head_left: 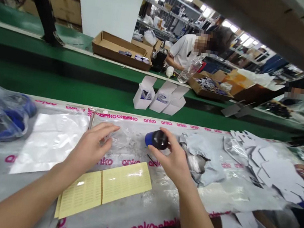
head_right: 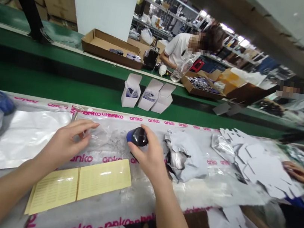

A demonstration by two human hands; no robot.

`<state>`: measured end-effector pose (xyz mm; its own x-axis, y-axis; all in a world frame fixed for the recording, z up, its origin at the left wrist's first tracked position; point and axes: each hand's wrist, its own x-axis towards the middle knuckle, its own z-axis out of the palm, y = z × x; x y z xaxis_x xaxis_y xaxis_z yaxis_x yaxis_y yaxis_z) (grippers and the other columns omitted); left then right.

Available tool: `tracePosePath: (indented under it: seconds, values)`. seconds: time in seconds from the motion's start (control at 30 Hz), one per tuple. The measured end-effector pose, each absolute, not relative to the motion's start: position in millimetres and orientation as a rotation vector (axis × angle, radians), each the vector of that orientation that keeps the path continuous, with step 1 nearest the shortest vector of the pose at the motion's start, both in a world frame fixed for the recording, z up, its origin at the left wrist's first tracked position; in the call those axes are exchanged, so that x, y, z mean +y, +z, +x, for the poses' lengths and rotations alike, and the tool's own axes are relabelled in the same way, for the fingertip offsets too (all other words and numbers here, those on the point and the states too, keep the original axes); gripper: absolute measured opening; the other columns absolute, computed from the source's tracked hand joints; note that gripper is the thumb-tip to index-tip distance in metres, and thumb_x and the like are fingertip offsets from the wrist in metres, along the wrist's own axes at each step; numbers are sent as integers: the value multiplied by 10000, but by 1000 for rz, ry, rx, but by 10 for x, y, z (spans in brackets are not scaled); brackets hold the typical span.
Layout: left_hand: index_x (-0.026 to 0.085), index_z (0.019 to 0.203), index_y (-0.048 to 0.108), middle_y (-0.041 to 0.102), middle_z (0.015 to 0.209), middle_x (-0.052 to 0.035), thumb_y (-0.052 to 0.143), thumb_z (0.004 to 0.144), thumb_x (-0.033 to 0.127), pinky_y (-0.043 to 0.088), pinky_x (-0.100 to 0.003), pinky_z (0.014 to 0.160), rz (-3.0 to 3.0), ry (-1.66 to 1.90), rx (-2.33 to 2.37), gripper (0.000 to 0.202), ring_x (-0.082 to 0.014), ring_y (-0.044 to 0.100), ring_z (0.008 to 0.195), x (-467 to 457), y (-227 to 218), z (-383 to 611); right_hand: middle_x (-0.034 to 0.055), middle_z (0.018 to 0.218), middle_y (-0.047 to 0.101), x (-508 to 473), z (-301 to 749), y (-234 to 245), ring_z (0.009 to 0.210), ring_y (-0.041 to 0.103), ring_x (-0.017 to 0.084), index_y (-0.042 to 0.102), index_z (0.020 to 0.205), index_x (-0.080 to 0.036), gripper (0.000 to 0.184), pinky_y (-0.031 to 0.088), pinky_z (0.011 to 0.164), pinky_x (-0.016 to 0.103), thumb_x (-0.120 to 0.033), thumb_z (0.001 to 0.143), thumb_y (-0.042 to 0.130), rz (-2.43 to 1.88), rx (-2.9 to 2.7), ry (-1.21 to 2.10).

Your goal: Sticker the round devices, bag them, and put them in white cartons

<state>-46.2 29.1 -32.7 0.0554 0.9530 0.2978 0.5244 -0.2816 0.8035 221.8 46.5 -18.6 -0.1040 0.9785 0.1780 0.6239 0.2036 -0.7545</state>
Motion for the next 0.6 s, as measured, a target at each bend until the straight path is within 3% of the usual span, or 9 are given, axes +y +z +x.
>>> tracePosePath:
  seconds: [0.1, 0.23, 0.4, 0.6]
  values:
    - [220, 1224, 704, 719, 1209, -82, 545, 900, 212, 589, -336, 765, 1855, 1117, 1453, 361, -181, 661, 864, 308, -338, -435, 98, 1376, 584, 336, 2054, -12, 1260, 581, 285, 518, 1373, -291, 635, 500, 1062, 458, -377, 810, 799, -1281, -1738, 930]
    - [224, 1246, 696, 717, 1228, -79, 555, 904, 202, 585, -344, 813, 1859, 1112, 1452, 370, -193, 670, 925, 294, -322, -419, 65, 1251, 622, 244, 1812, 21, 1152, 629, 232, 561, 1288, -283, 562, 554, 985, 369, -267, 784, 811, -1061, -1776, 1235]
    - [230, 1257, 693, 725, 1217, -74, 562, 901, 190, 584, -357, 845, 1860, 1118, 1453, 382, -197, 672, 937, 289, -330, -415, 53, 1288, 616, 273, 1738, -61, 1190, 605, 232, 586, 1274, -289, 577, 534, 1019, 377, -250, 755, 837, -1093, -1707, 1247]
    - [241, 1252, 692, 734, 1210, -74, 559, 897, 161, 584, -391, 897, 1873, 1129, 1437, 387, -198, 679, 937, 286, -344, -415, 63, 1301, 626, 268, 1806, -44, 1199, 619, 242, 549, 1323, -305, 650, 554, 990, 390, -280, 749, 853, -1068, -1595, 1552]
